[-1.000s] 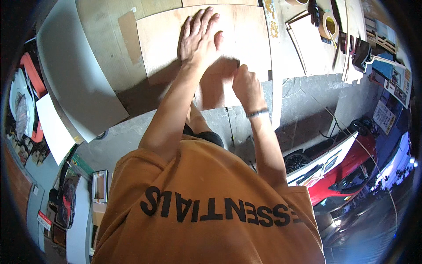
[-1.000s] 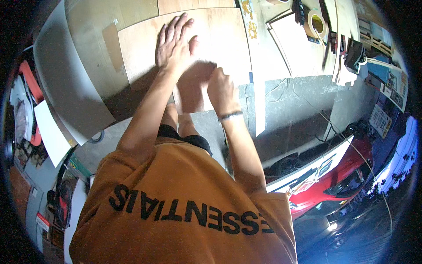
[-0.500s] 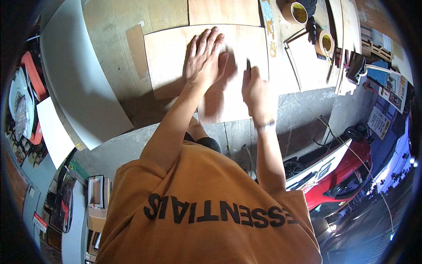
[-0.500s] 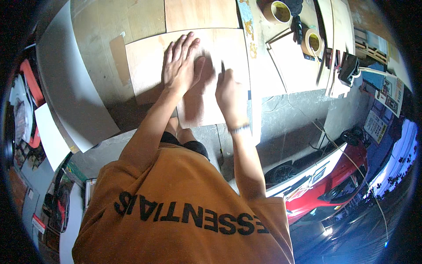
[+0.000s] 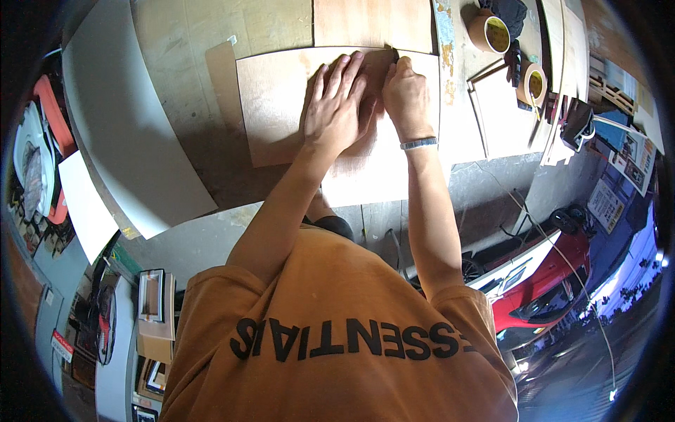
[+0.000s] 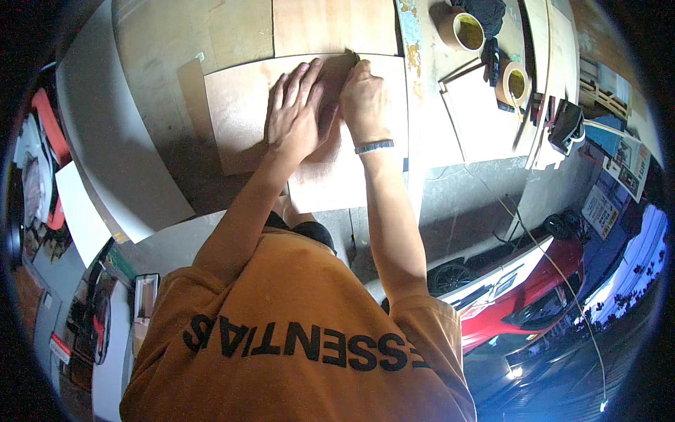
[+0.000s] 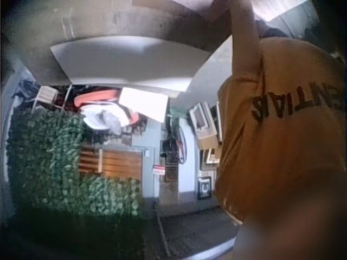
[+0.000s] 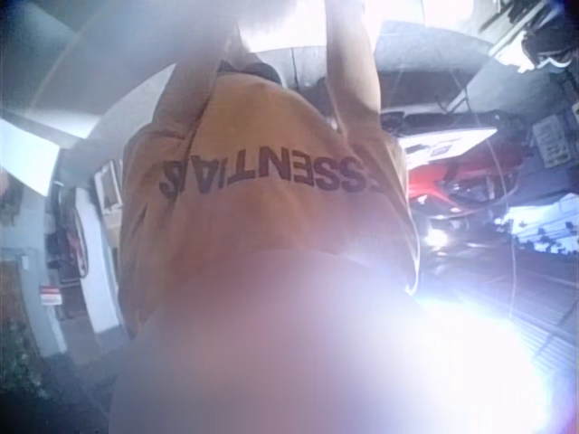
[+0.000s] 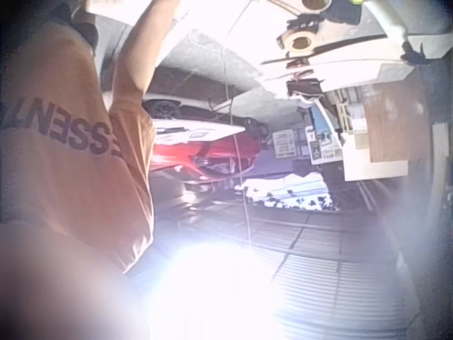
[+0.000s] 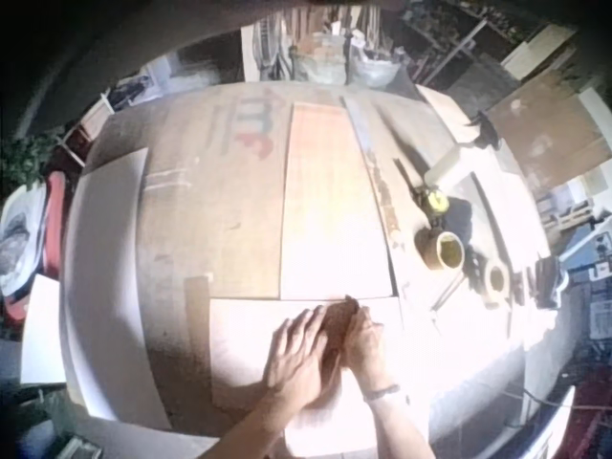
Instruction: The person measures and marks a wooden board with a tape measure and pencil, then uses a utility knife to cut along the marked line. They repeat this process on multiple boards, separating the cut pieces and placing them aside.
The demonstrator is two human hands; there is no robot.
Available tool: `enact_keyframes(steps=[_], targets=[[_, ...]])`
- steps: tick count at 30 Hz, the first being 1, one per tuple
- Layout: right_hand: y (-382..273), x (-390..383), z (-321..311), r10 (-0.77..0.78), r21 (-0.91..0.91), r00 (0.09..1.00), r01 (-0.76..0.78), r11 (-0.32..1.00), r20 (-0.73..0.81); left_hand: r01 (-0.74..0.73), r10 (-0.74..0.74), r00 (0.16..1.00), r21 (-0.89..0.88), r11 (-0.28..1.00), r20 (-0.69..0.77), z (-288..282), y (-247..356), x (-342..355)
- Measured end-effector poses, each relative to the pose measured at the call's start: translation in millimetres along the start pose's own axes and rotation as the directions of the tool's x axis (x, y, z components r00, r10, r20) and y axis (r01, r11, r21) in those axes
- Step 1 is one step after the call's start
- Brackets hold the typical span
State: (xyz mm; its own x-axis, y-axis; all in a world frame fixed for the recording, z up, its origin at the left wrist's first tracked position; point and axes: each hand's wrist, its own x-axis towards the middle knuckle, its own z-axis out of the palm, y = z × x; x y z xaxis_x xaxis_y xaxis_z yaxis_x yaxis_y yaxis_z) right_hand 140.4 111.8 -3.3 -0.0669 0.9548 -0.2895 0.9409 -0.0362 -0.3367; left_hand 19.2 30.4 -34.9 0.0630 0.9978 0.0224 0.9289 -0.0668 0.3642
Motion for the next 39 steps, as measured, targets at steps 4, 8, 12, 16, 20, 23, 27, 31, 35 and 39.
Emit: enact_keyframes(steps=[4, 8, 12, 16, 20, 23, 27, 31, 35, 39], targets=[[-0.5, 5.9, -2.9, -0.027, -0.005, 1.000, 0.027, 1.000, 0.012, 0.002, -0.004, 0.998, -0.036, 0.999, -0.057, 1.8, 1.6, -0.3], [3.7, 14.8, -6.4, 0.011, 0.044, 0.996, -0.015, 0.999, 0.089, 0.010, -0.010, 0.994, 0.006, 1.000, -0.105, 6.9, 2.5, 1.2], [17.6, -34.1, -4.7, 0.041, 0.015, 0.984, -0.045, 0.999, 0.171, 0.018, -0.016, 0.996, 0.026, 0.999, -0.093, 11.5, 0.7, 0.7], [40.5, -136.3, 9.0, 0.009, -0.026, 0.995, -0.006, 1.000, 0.098, 0.040, -0.031, 0.998, 0.159, 0.987, -0.059, 15.8, 0.7, -0.1], [60.3, -185.1, 23.4, 0.007, -0.045, 0.998, -0.005, 0.999, 0.057, 0.007, 0.005, 0.996, 0.147, 0.989, -0.084, 15.3, 0.4, -2.2], [64.9, -200.6, 26.4, -0.012, -0.029, 0.999, 0.013, 0.999, 0.032, 0.029, -0.017, 0.999, 0.250, 0.968, -0.051, 13.8, 1.6, -0.5], [66.0, -223.5, 8.0, 0.159, -0.018, 0.957, -0.159, 0.987, 0.244, -0.037, 0.041, 0.995, 0.048, 0.998, -0.087, 10.7, -4.0, -3.7], [56.2, -196.5, -13.5, 0.025, 0.275, 0.997, -0.043, 0.961, 0.069, 0.000, -0.099, 0.931, -0.270, 0.963, -0.352, -7.5, -36.9, -32.1], [9.5, -132.4, 4.7, -0.073, 0.534, 0.997, 0.051, 0.844, 0.020, 0.664, -0.691, 0.696, -0.191, 0.723, -0.195, -45.4, -71.2, -99.8], [-21.3, -93.2, 22.5, -0.076, 0.422, 0.997, 0.060, 0.905, 0.021, 0.675, -0.655, 0.699, -0.567, 0.472, 0.287, -73.0, -88.7, -100.2]])
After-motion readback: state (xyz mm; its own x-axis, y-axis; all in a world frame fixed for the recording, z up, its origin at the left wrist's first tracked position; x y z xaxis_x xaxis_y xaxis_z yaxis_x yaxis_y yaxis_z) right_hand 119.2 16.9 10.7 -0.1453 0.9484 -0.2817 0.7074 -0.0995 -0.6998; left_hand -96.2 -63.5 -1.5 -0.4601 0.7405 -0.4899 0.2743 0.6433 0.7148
